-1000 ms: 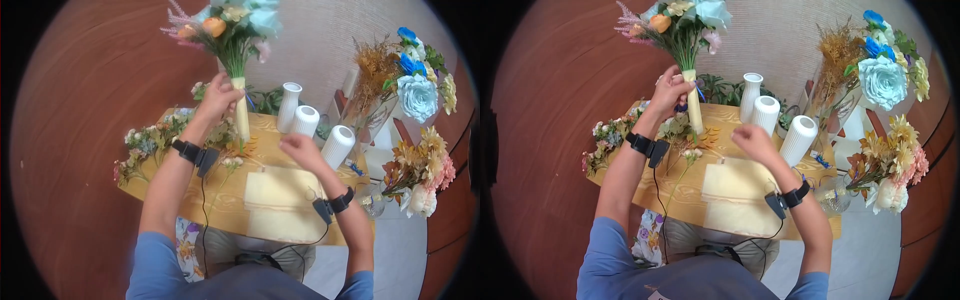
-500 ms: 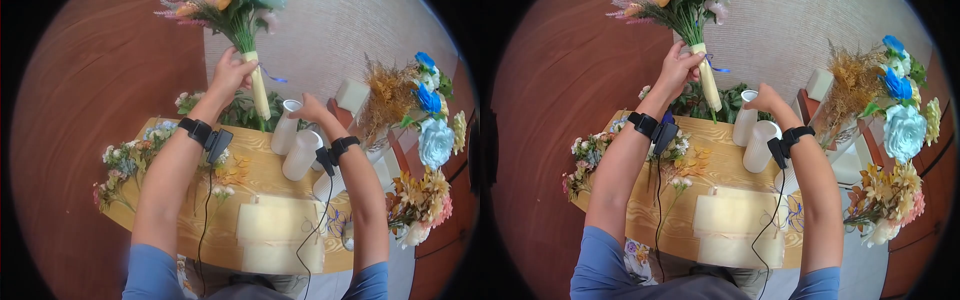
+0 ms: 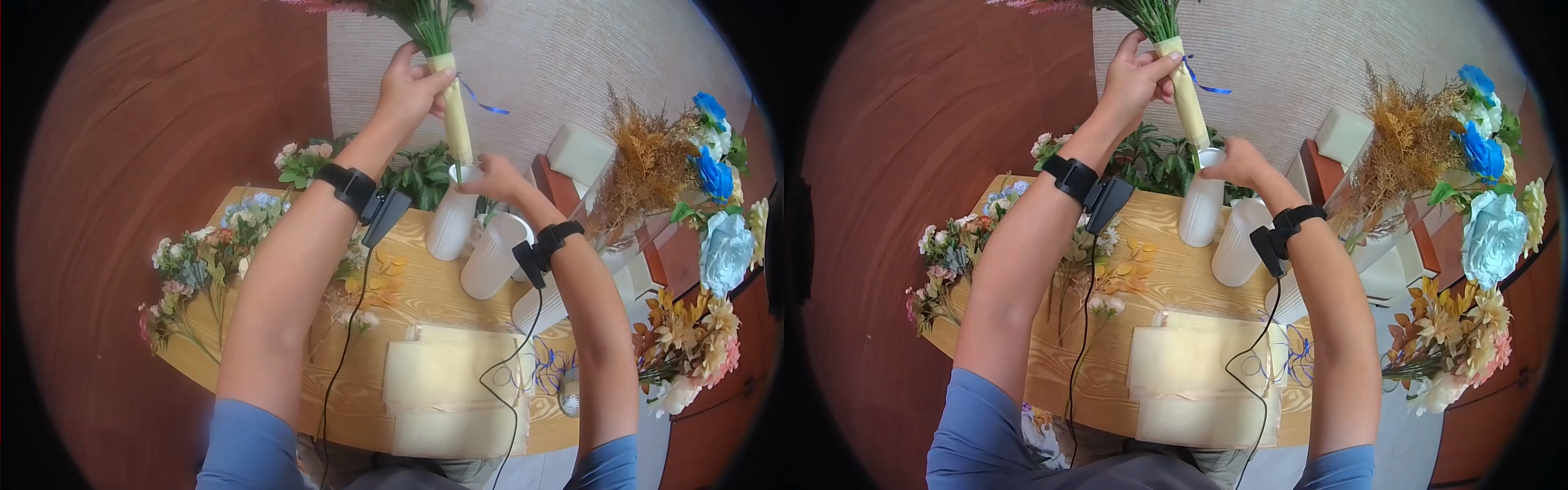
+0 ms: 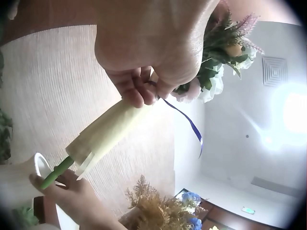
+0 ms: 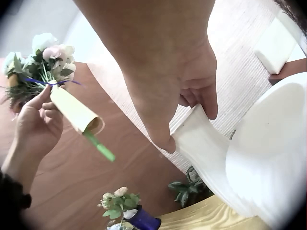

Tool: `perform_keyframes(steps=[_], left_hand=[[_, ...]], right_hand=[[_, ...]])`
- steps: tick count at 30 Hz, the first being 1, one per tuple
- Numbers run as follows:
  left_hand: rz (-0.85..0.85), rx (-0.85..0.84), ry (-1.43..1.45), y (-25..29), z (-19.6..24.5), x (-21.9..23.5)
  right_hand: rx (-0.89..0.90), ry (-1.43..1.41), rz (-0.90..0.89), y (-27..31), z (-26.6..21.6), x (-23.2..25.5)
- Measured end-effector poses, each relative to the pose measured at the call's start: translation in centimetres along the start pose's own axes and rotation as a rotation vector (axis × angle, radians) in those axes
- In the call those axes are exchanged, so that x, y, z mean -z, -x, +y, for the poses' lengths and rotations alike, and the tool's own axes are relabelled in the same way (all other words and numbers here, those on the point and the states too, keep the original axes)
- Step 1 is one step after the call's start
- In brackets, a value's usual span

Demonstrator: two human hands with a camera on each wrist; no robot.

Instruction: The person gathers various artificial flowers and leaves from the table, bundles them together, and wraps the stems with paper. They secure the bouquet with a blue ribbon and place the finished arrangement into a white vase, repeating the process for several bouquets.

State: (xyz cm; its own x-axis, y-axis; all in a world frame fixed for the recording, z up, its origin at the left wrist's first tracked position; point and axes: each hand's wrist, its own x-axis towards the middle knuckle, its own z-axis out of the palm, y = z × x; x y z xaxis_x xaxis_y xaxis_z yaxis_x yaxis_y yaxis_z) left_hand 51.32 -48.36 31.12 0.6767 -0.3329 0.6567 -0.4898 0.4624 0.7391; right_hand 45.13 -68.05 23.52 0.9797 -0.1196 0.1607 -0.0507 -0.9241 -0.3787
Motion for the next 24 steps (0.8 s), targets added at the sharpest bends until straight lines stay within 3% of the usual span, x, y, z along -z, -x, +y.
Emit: perform_keyframes(steps=[2,5,8,15,18,20,24], left_hand=[[0.016,-0.073,-0.003,-0.8,-0.6,-0.3],[0.036,-0.072,-0.098,-1.0,-0.6,-1.3],[0.017,-0.039,-0.118,-1.1,-2.4,-1.6],[-0.015,-0.004,-0.277,0.9,-5.9,-0.8],[-0.030,0.077,-0.231,2.6,-7.6,-0.5],[-0.071,0.159,-0.224,3.8,-7.9,-0.4],[-0.079,0.228,-0.175,5.8,-9.1,0.1]], right_hand=[[0.060,-0.105,0.012,0.5,-0.6,-0.5],[0.072,-0.133,-0.081,0.7,-1.7,-0.4],[0.152,-0.174,-0.042,-0.4,-0.3,-1.9],[0.075,-0.211,-0.042,0.7,-0.4,-1.4],[0.141,-0.365,-0.007,0.2,0.7,-1.1],[0.124,-0.804,0.012,0.7,0.0,0.5],[0.166,-0.962,0.105,1.6,-1.7,1.8]])
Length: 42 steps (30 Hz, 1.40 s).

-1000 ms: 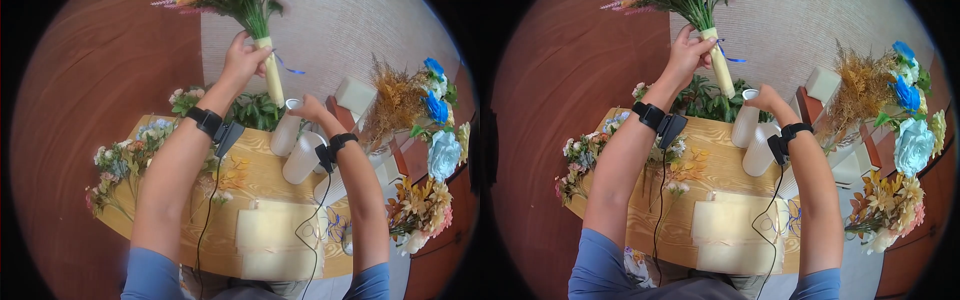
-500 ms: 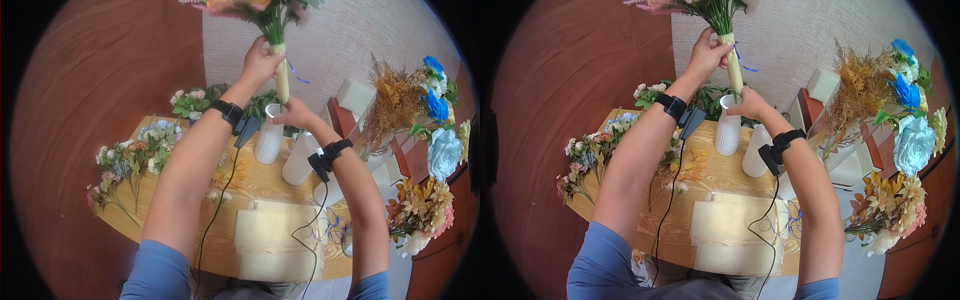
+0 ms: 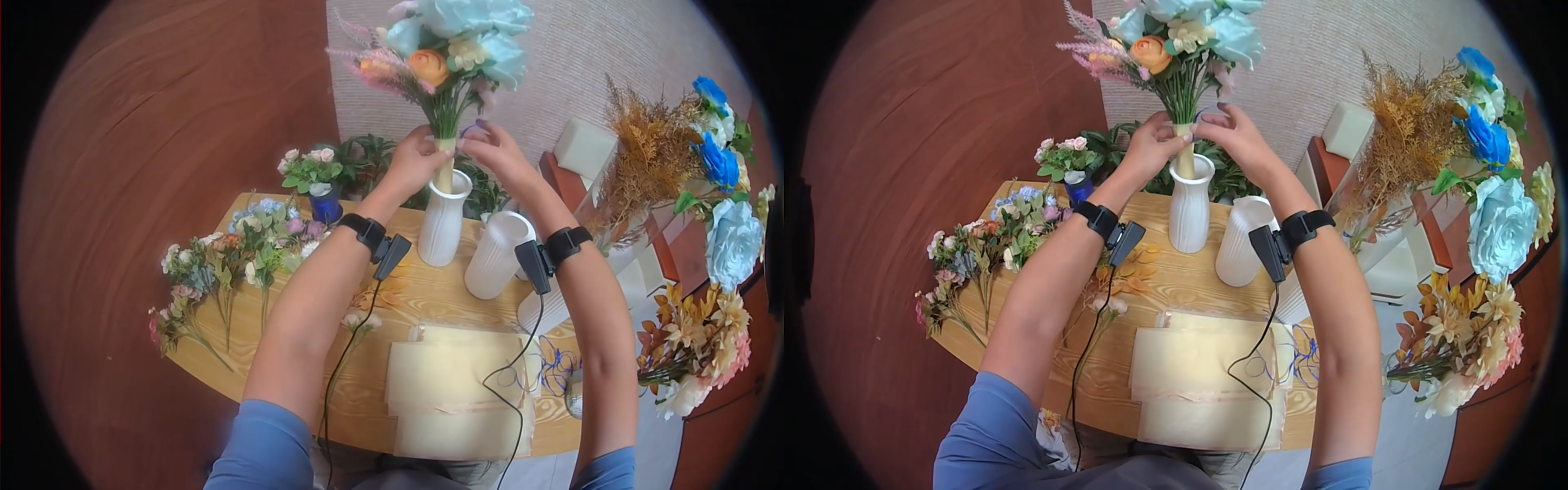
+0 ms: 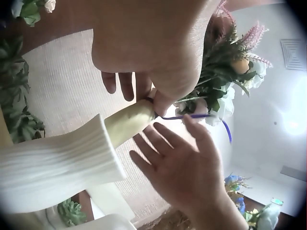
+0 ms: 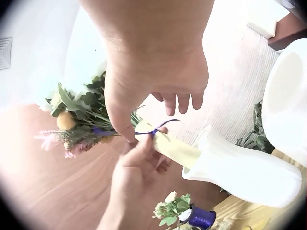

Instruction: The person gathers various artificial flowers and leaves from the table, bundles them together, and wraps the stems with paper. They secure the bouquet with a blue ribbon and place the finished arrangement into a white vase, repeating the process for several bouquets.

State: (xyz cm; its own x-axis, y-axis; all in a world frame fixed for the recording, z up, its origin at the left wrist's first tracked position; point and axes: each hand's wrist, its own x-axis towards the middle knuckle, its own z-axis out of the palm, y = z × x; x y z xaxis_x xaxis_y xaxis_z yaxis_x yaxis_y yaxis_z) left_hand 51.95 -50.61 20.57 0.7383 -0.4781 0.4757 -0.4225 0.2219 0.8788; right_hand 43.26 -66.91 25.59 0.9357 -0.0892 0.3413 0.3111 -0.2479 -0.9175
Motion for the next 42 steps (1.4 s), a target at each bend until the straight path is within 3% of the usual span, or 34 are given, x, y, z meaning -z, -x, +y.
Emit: perform_keyframes(steps=[2,7,9,12,15,20,22,26,31,34,38,42], left_hand=[[0.031,-0.065,-0.140,0.7,-0.8,0.0],[0.026,-0.043,-0.196,1.9,-2.2,-0.1],[0.024,0.171,-0.200,2.3,-2.6,0.0],[-0.174,-0.056,-0.466,2.8,-4.0,0.2],[-0.124,-0.042,-0.436,2.9,-4.7,-0.1],[-0.155,-0.019,-0.399,2.9,-3.7,-0.5],[-0.221,-0.003,-0.123,3.5,-3.0,-0.7],[-0.221,-0.021,-0.196,3.9,-2.6,-1.3],[-0.118,0.134,-0.241,4.2,-4.0,-1.9],[-0.127,0.068,-0.213,4.0,-5.8,-2.1],[-0.010,-0.007,-0.260,4.2,-8.0,-2.6],[-0.033,0.113,-0.363,4.3,-7.5,-2.8]], right_hand=[[-0.009,-0.061,0.020,-0.2,0.1,-0.2],[-0.069,-0.121,0.049,-0.5,0.8,-0.5],[-0.117,-0.103,0.048,-0.8,2.5,0.0],[-0.155,-0.022,0.190,-0.7,4.7,0.2],[-0.206,0.136,0.206,-0.5,4.9,0.9],[-0.207,0.042,0.221,0.2,3.9,1.1],[-0.214,0.070,0.237,0.6,3.9,1.3],[-0.249,0.193,0.135,1.9,3.6,1.3],[-0.208,0.324,0.045,2.7,4.1,1.5],[-0.196,0.390,0.006,3.1,4.5,1.6],[-0.188,0.651,-0.094,3.5,4.3,1.7],[-0.221,0.955,-0.164,5.1,2.9,1.4]])
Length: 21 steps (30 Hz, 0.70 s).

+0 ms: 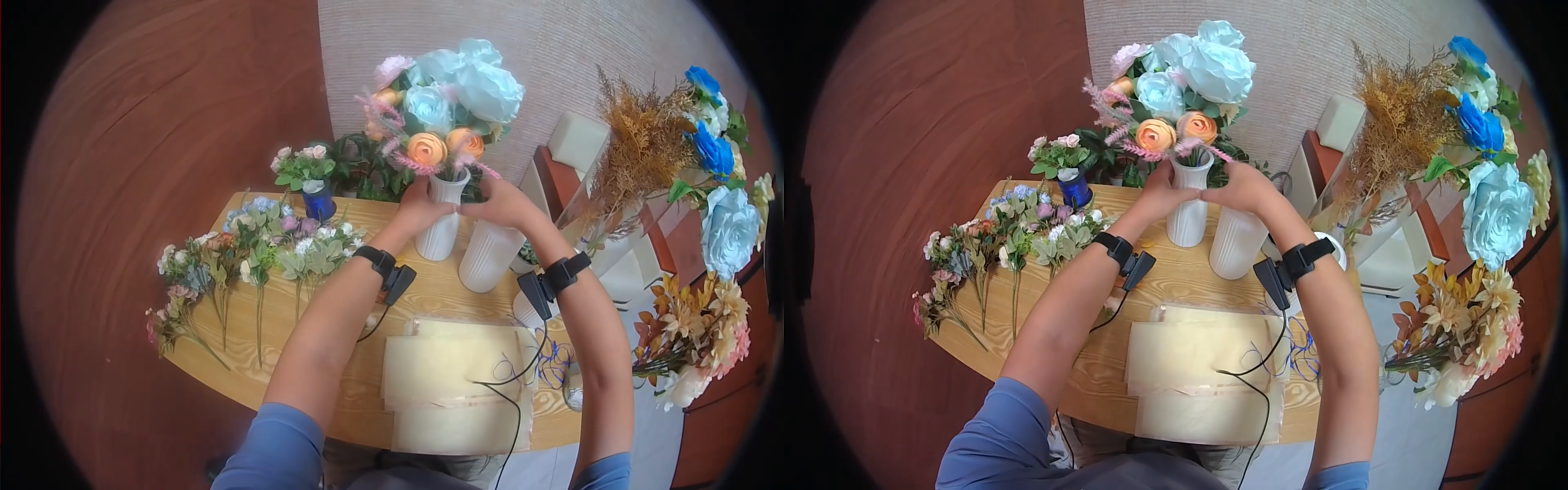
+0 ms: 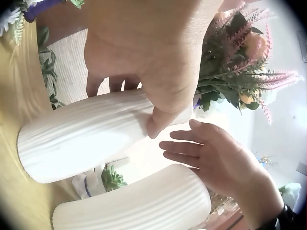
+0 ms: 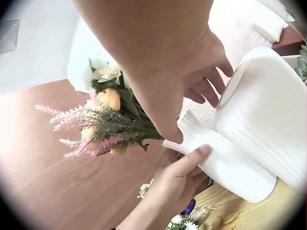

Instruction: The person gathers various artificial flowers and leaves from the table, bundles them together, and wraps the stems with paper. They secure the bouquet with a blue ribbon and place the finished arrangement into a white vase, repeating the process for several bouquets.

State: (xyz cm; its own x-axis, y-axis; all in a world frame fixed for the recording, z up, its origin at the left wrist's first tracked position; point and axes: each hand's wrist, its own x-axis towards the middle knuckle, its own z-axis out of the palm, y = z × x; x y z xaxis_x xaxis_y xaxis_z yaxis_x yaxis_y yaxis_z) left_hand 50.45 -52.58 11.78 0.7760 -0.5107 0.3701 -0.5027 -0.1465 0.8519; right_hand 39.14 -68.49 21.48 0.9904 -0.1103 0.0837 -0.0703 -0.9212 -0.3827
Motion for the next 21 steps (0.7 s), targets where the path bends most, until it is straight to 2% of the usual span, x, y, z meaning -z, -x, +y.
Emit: perform_keyframes(steps=[2,4,5,7,14,16,21], left_hand=[[0.009,0.028,-0.055,0.1,0.6,-0.3],[0.119,0.052,-0.065,0.1,0.9,-1.0],[0.122,0.052,-0.064,0.3,1.0,-1.5],[0.258,-0.003,-0.031,0.6,1.5,-2.1],[0.257,-0.037,-0.038,0.5,1.3,-2.3],[0.236,0.013,-0.104,0.7,1.3,-2.3],[0.181,0.066,-0.122,0.9,1.4,-2.1]], right_hand=[[-0.010,0.057,-0.012,0.4,0.4,-0.4],[-0.025,0.139,-0.034,0.8,0.7,-0.6],[-0.023,0.141,-0.034,1.0,0.9,-0.8],[-0.039,0.178,-0.034,1.5,0.9,-0.9],[-0.094,0.267,-0.039,2.7,-0.1,-1.2],[-0.078,0.254,0.058,2.9,0.1,-1.5],[-0.097,0.238,0.022,2.9,0.2,-1.2]])
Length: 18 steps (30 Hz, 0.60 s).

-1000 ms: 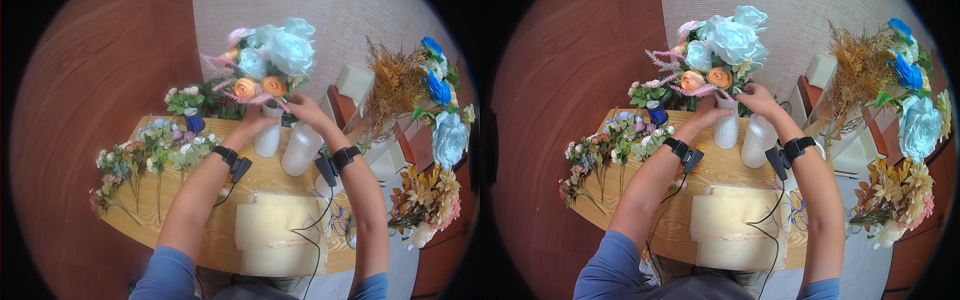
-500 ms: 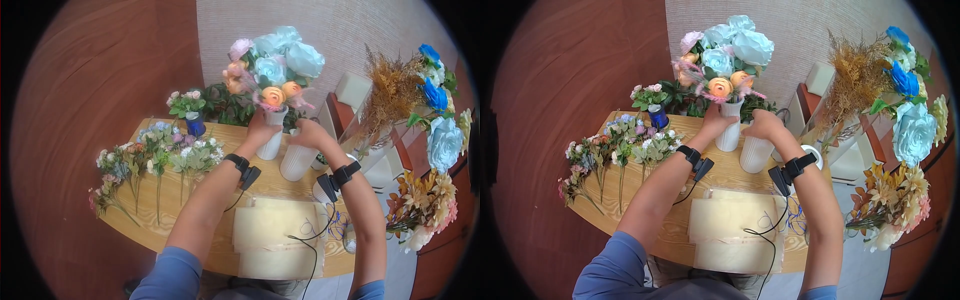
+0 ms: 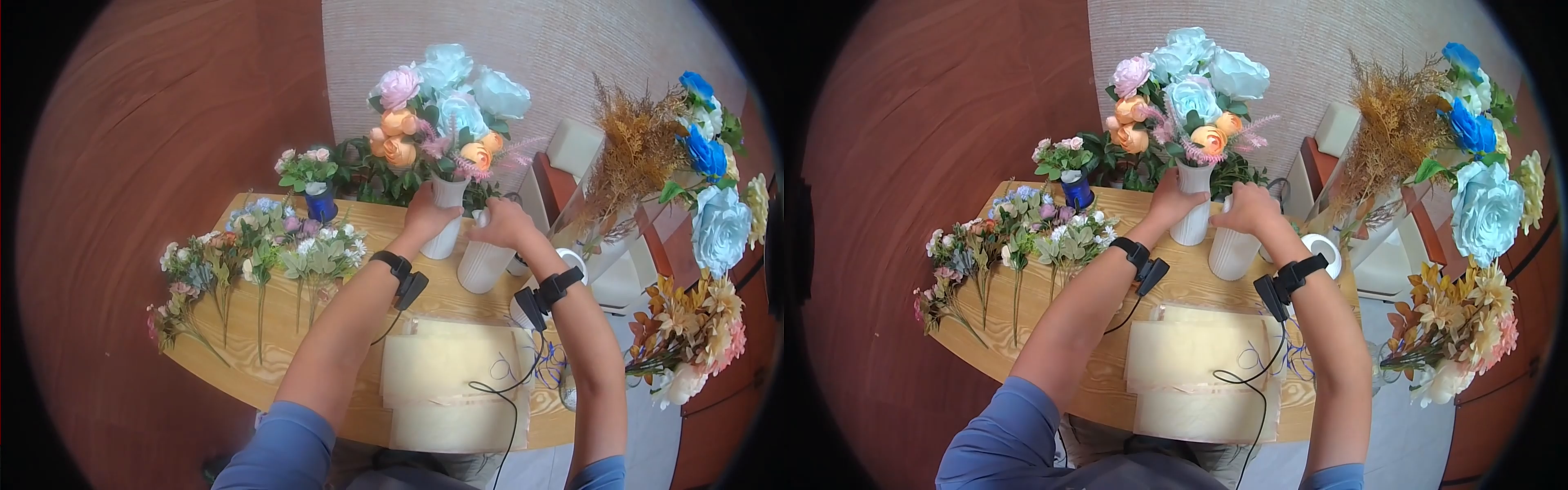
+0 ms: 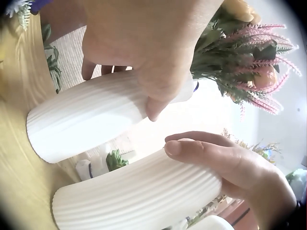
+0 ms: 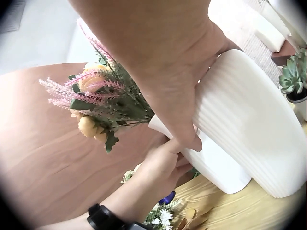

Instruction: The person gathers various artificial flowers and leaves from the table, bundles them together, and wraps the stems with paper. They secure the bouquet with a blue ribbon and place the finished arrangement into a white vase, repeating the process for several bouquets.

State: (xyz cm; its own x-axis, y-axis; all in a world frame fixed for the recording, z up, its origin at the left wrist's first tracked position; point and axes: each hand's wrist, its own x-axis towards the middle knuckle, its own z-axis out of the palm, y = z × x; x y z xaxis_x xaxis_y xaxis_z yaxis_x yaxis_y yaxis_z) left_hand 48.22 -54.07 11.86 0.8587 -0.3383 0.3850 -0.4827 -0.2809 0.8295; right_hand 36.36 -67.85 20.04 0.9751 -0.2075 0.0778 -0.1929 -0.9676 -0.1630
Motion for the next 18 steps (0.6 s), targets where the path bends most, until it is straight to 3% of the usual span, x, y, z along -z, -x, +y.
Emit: perform_keyframes(steps=[4,10,12,15,17,18], left_hand=[[-0.103,0.035,-0.056,0.0,-0.4,0.4],[-0.125,0.111,-0.178,1.9,0.4,2.6],[-0.116,0.154,-0.171,3.1,0.6,3.6],[-0.085,0.121,-0.134,5.4,1.5,5.1],[-0.038,-0.032,-0.152,7.0,1.7,5.8],[-0.037,-0.013,-0.153,7.6,1.5,6.6]], right_hand=[[-0.016,0.000,-0.028,0.0,0.1,0.0],[0.065,0.021,0.052,0.6,0.3,-0.7],[0.151,0.020,0.251,0.8,0.4,-1.0],[0.212,-0.045,0.372,2.4,-0.8,0.2],[0.329,-0.234,0.546,3.2,-1.8,0.4],[0.356,-0.316,0.597,4.1,-2.5,1.2]])
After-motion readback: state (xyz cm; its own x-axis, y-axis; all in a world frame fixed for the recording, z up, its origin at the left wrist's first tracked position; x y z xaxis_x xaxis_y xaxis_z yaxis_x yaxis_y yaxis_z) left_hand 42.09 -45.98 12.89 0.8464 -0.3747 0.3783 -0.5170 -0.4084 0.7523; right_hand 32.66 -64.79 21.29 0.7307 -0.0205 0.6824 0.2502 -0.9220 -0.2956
